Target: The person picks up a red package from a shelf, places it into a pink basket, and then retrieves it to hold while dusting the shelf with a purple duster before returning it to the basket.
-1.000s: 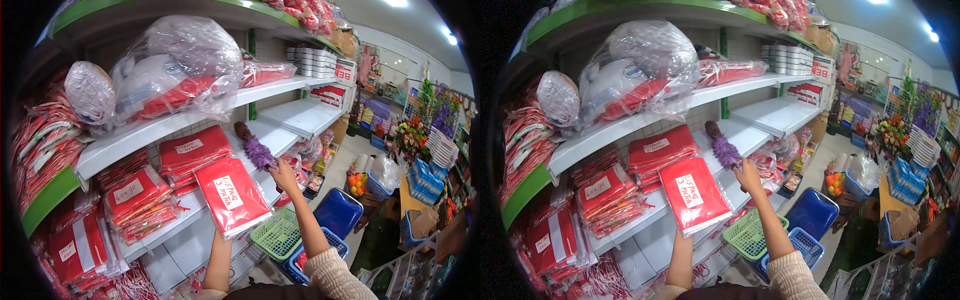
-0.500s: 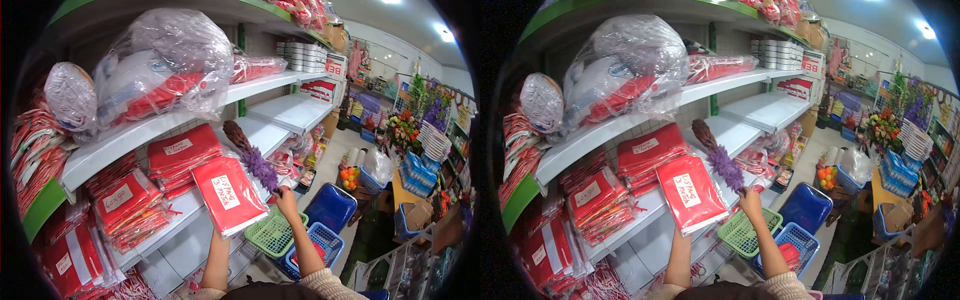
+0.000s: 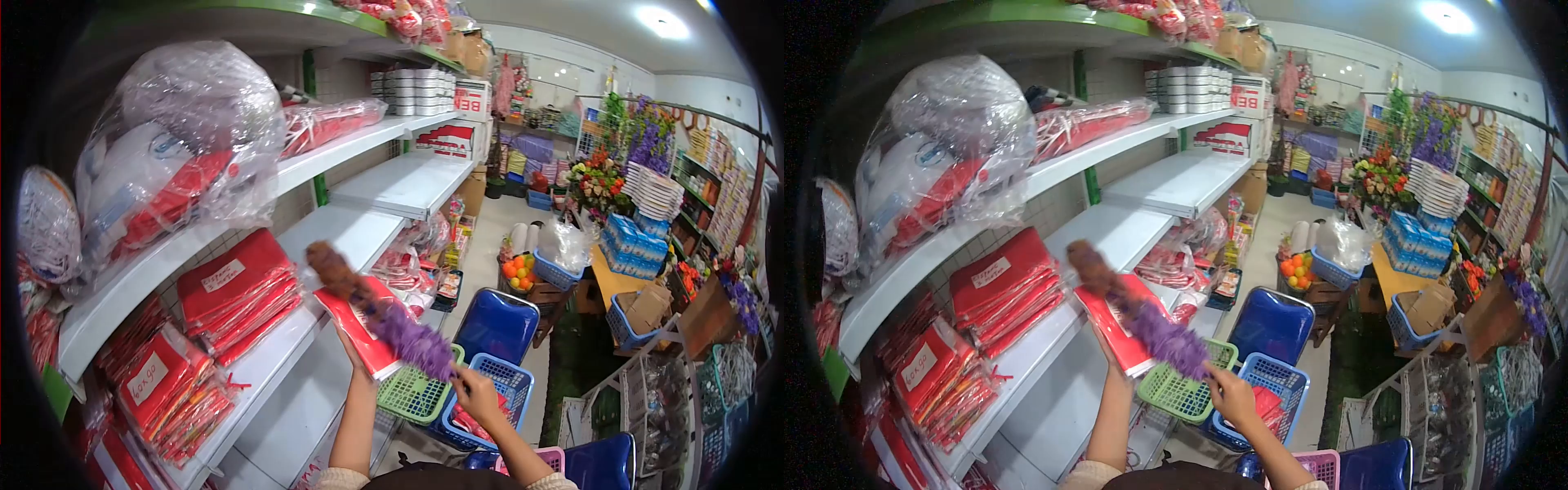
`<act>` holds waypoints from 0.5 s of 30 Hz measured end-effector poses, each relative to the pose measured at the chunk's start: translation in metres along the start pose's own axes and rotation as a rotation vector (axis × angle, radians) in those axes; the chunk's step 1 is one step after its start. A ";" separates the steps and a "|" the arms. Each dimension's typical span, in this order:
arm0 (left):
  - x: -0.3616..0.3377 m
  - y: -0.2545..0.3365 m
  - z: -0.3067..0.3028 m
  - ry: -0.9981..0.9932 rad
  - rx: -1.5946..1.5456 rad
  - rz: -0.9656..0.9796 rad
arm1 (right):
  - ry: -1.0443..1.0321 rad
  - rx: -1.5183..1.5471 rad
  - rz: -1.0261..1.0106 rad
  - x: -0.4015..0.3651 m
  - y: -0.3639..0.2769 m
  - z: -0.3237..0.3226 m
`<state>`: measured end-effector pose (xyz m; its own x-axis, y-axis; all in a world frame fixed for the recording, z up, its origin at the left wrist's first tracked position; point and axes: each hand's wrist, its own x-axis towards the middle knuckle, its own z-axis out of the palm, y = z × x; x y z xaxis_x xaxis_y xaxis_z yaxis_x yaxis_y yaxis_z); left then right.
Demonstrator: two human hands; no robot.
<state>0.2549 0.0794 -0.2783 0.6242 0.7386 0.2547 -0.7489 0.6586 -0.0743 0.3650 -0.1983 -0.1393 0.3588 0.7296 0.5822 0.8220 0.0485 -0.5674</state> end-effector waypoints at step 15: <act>-0.002 -0.039 0.052 0.038 -0.080 -0.149 | 0.157 -0.176 0.184 -0.049 0.028 -0.031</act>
<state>0.2711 0.0448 -0.2256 0.7361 0.6359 0.2319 -0.6283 0.7694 -0.1153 0.3840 -0.2536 -0.1650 0.5617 0.6001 0.5695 0.7958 -0.2039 -0.5702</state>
